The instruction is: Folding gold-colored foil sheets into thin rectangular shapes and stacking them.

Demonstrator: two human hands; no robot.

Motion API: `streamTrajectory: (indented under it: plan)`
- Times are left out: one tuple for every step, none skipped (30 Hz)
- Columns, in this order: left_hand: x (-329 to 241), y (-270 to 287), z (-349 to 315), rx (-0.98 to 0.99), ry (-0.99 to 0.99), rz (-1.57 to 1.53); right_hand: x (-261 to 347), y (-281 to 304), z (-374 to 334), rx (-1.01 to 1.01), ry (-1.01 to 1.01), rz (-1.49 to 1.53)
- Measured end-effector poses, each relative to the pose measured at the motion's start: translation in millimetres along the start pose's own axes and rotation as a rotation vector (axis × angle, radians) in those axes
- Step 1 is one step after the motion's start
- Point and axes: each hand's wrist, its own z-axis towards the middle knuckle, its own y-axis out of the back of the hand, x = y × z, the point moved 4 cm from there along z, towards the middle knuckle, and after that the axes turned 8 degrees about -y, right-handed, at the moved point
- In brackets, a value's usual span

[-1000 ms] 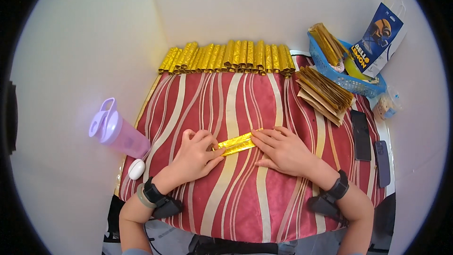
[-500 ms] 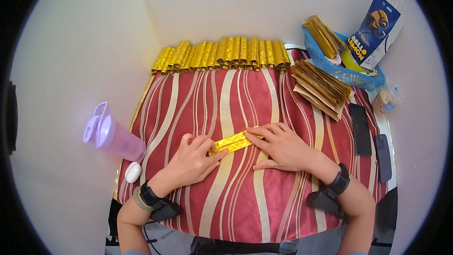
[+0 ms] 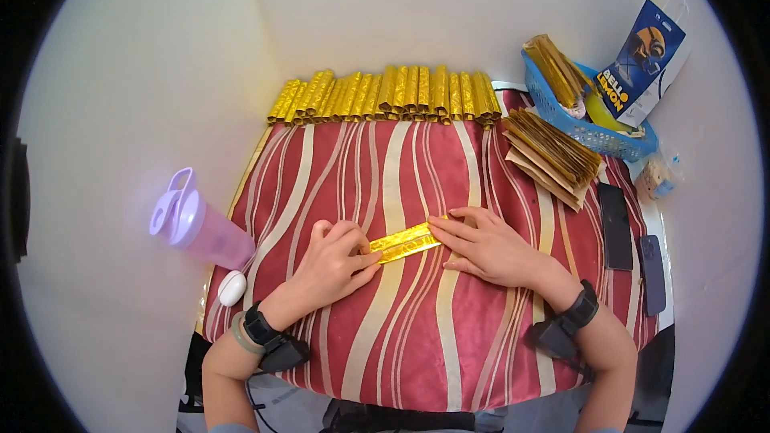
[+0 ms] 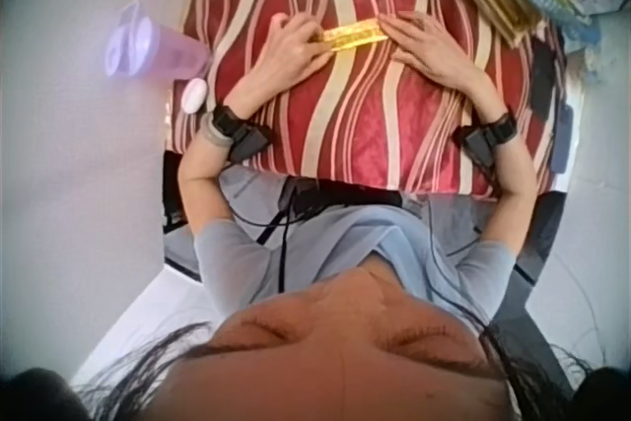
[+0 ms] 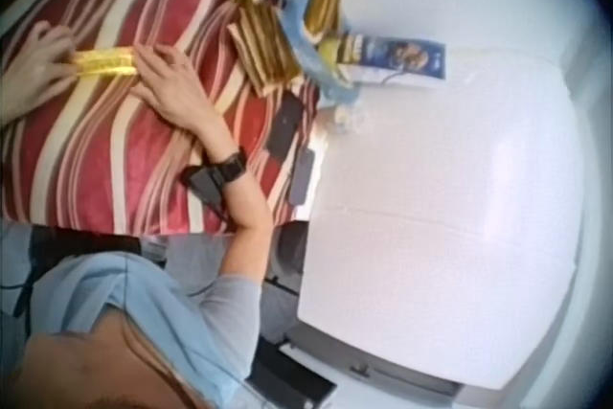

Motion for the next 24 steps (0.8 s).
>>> streamTrajectory:
  plan:
    - [-0.4,-0.2,0.6,-0.006,0.001,0.001,3.0,5.6,3.0,-0.047,-0.014,-0.016]
    - [-0.3,-0.3,0.9,-0.018,0.015,0.001,4.2,10.1,4.9,-0.094,-0.027,-0.031]
    - [-0.1,0.0,1.4,-0.028,0.025,0.0,3.0,10.0,6.1,-0.094,-0.027,-0.036]
    - [0.0,-0.2,1.4,-0.033,0.024,0.001,0.8,8.4,8.1,-0.11,-0.014,-0.029]
    - [1.9,-1.5,0.5,-0.033,0.067,-0.03,-1.5,7.2,10.1,-0.126,-0.001,-0.022]
    - [3.7,-1.5,-0.9,-0.031,0.111,-0.057,-3.2,7.0,12.5,-0.128,0.003,-0.025]
    - [3.6,-1.2,-1.9,-0.035,0.111,-0.053,-4.8,7.3,14.8,-0.136,0.018,-0.015]
    - [5.8,-1.7,-3.7,-0.032,0.171,-0.099,-6.7,7.1,17.1,-0.143,0.033,-0.004]
    - [7.9,-2.9,-4.7,-0.03,0.227,-0.149,-10.7,5.9,18.3,-0.144,0.034,-0.008]
    - [7.7,-3.4,-4.8,-0.034,0.225,-0.148,-16.8,5.1,19.1,-0.157,0.011,0.088]
    - [10.1,-5.0,-5.9,-0.028,0.297,-0.202,-21.3,5.0,20.2,-0.169,-0.011,0.184]
    - [13.2,-6.7,-7.5,-0.02,0.371,-0.257,-22.6,4.0,22.4,-0.169,-0.009,0.183]
    - [14.5,-7.1,-7.6,-0.022,0.372,-0.256,-26.5,3.5,24.8,-0.171,-0.079,0.295]
    - [16.9,-8.0,-8.4,-0.02,0.407,-0.268,-29.8,3.1,26.7,-0.172,-0.15,0.407]
    - [19.6,-8.9,-9.3,-0.016,0.444,-0.281,-28.6,2.9,29.1,-0.172,-0.149,0.408]
    - [20.7,-8.2,-8.0,-0.016,0.445,-0.281,-30.6,1.2,31.3,-0.14,-0.251,0.514]
    - [23.5,-6.6,-6.7,-0.033,0.509,-0.317,-33.2,-1.5,32.5,-0.108,-0.354,0.62]
    - [25.7,-5.3,-7.0,-0.049,0.575,-0.352,-31.8,-2.1,33.0,-0.107,-0.353,0.622]
    - [27.5,-6.6,-7.8,-0.047,0.577,-0.352,-29.5,-0.7,33.1,-0.156,-0.312,0.575]
    - [29.2,-8.3,-8.2,-0.058,0.536,-0.324,-27.7,0.6,33.0,-0.205,-0.272,0.527]
    - [29.5,-8.8,-7.3,-0.068,0.492,-0.296,-30.1,-0.5,33.0,-0.206,-0.274,0.528]
    - [29.7,-8.6,-6.9,-0.066,0.491,-0.297,-32.8,-2.1,33.5,-0.202,-0.239,0.533]
    - [29.8,-8.2,-6.7,-0.051,0.494,-0.275,-33.8,-2.7,33.5,-0.199,-0.204,0.538]
    - [30.7,-8.3,-6.8,-0.035,0.497,-0.253,-34.0,-3.0,33.7,-0.2,-0.207,0.539]
